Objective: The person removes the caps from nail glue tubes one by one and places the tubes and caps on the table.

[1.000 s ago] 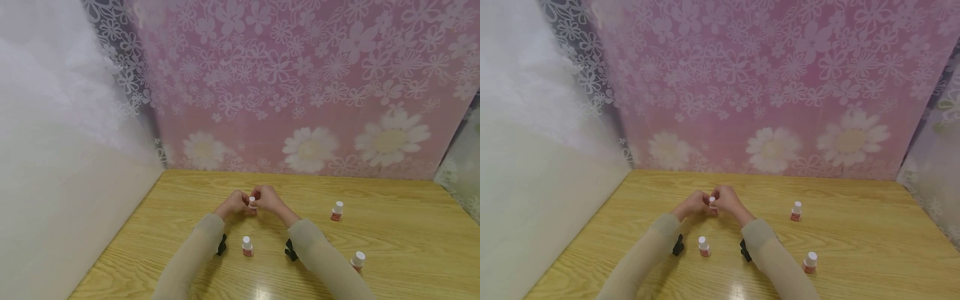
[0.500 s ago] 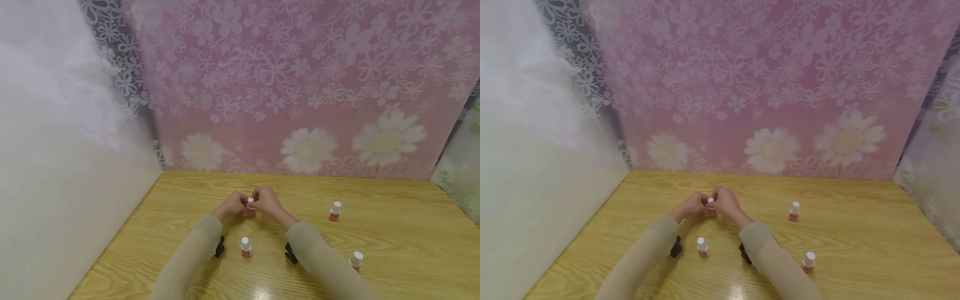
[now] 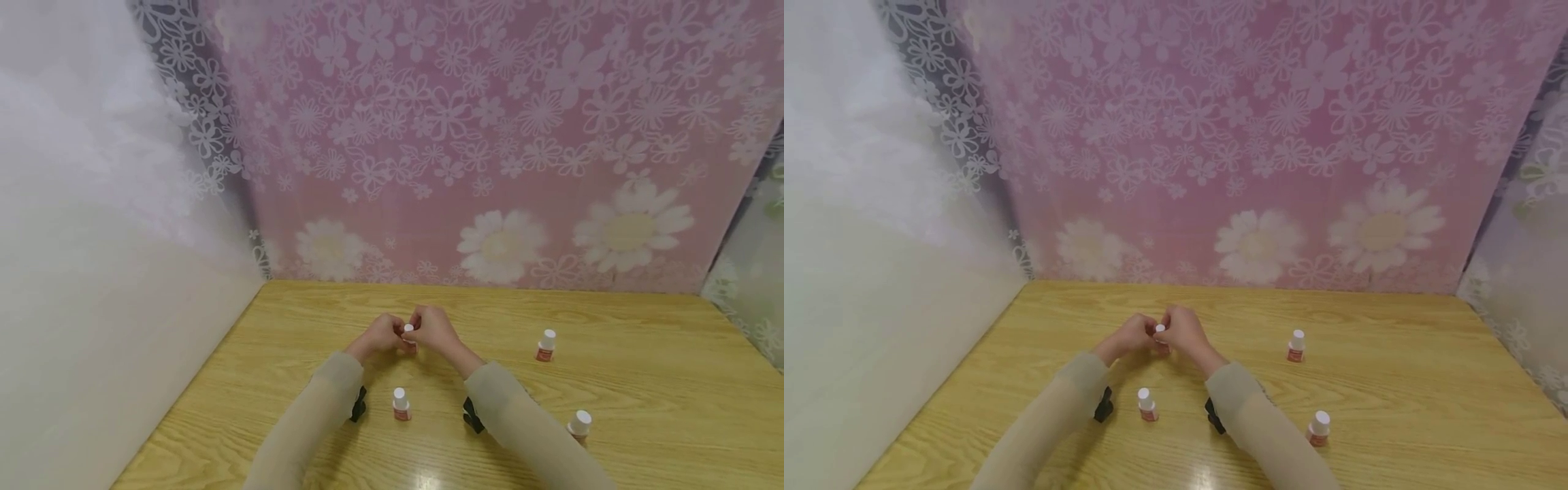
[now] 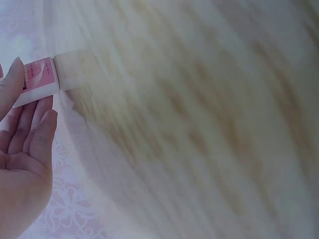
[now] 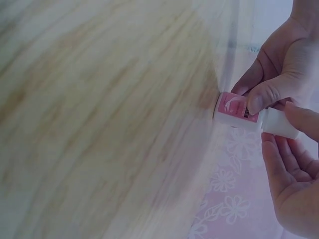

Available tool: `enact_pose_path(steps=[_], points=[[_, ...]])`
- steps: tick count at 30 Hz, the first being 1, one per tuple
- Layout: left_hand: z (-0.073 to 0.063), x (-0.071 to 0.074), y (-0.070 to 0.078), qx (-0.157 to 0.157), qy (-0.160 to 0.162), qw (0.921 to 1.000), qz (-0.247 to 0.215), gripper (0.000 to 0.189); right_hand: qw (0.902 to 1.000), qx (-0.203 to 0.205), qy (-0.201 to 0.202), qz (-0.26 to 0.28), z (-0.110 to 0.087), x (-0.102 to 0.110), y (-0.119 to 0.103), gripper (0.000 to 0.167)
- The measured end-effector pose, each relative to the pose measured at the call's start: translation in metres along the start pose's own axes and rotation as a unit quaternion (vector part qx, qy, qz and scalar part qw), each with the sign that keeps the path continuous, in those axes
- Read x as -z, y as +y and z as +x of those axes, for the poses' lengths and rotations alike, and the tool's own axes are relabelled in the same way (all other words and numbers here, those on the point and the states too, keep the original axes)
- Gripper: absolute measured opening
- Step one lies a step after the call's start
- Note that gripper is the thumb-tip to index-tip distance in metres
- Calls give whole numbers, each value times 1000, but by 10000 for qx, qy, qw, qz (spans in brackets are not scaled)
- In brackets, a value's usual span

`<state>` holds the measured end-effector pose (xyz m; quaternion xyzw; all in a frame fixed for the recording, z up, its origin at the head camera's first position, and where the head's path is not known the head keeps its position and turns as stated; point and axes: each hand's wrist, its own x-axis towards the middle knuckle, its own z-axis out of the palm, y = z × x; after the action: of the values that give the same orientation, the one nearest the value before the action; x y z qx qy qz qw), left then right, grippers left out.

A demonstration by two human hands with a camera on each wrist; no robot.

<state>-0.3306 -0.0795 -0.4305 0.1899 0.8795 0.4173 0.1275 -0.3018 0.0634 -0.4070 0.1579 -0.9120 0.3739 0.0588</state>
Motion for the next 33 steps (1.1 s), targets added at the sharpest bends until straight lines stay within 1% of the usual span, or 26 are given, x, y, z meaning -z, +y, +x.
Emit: enact_pose_path(steps=[5, 8, 13, 17, 24, 29, 33], points=[[-1, -1, -1, 61, 147, 9999, 19, 19, 10000, -51, 50, 3, -2, -2, -2, 21], [-1, -2, -2, 110, 176, 9998, -18, 20, 9999, -98, 65, -2, -3, -3, -3, 22], [1, -2, -3, 180, 138, 9996, -166, 19, 9998, -158, 79, 59, -1, -2, -3, 20], [3, -1, -4, 180, 103, 9994, -263, 17, 9999, -122, 85, 64, 1, -2, -2, 18], [4, 0, -5, 195, 21, 9996, -210, 14, 9999, -91, 26, 107, 2, -2, 0, 18], [4, 0, -5, 178, -1, 9998, -96, 15, 9998, -118, -93, 156, 2, -2, 2, 16], [4, 1, -4, 165, -5, 9998, -89, 17, 9993, -150, -193, 267, 3, 1, 1, 15]])
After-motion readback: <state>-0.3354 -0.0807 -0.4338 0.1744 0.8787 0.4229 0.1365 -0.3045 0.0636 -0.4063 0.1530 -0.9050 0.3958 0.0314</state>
